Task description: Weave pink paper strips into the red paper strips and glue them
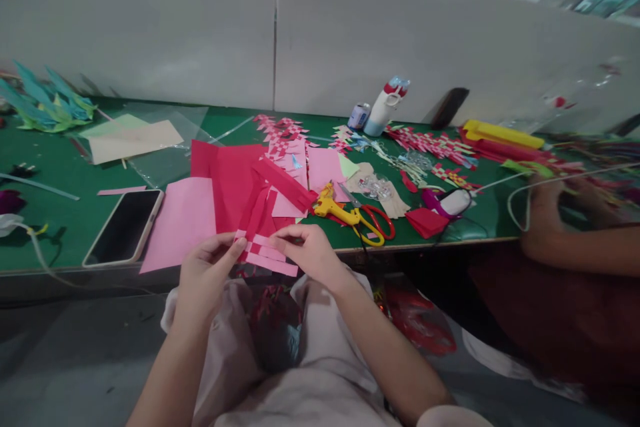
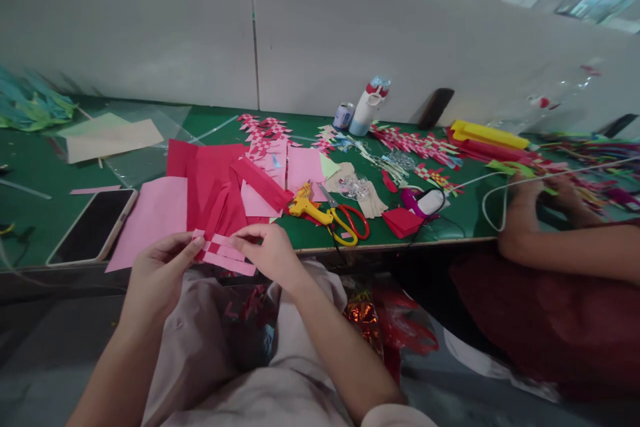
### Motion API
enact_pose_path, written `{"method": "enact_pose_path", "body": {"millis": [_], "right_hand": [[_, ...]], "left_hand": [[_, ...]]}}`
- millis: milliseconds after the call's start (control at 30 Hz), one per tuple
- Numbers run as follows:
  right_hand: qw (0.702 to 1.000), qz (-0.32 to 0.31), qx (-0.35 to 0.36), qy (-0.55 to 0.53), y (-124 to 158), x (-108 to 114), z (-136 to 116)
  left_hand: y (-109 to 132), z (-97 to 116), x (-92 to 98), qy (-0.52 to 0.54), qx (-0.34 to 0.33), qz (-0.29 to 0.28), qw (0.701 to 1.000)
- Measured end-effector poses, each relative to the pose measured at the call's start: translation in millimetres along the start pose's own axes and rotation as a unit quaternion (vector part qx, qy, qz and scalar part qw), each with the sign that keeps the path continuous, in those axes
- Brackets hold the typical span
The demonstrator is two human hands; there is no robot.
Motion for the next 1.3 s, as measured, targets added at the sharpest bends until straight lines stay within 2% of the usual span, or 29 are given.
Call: {"method": "enact_pose_path", "body": {"millis": [233,533,600,700,800,1000,1100,1300], "right_hand": [[0.996,-0.037,0.023,0.079,2.9,-0.7,-5.8],[0.995,-0.022,-0.049,-0.082,1.4,-7.8,-1.2],[0.992,-0.004,-0.052,-0.118,0.9,-9.0,0.3],[0.988,0.032,-0.051,-0.143,-0.1,-10.1,2.5],[0.987,0.05,-0.048,-0.144,-0.1,-11.3,4.2],[0.987,0.022,-0.064,-0.142,3.9,-12.3,4.3],[0.981,0.006,-0.083,-0.176,3.5,-11.4,7.4],[0.947,0.057,-0.104,-0.298,-0.2,-12.5,15.4]], "left_hand": [[2.0,-0.6,0.4,-0.015,-0.002,0.026,1.0],[6.9,7.0,-6.0,-0.029,-0.021,0.018,0.999],[7.5,9.5,-7.5,0.002,-0.005,0.003,1.0],[8.3,9.7,-9.4,0.066,0.053,-0.044,0.995],[9.5,6.1,-11.0,0.081,0.095,-0.091,0.988],[10.3,1.7,-11.9,0.05,0.066,-0.113,0.99],[11.0,3.7,-12.1,0.031,0.057,-0.119,0.991],[12.6,6.9,-13.7,0.002,0.052,-0.13,0.99]]}}
Point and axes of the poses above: each hand's wrist, its own y-axis away from the middle knuckle, its own x-axis out of the back of the hand, z = x × y, the point moved 1 cm from there along -y, towards the middle knuckle, and after that the axes turned 9 degrees about -y, right-handed, at the moved point
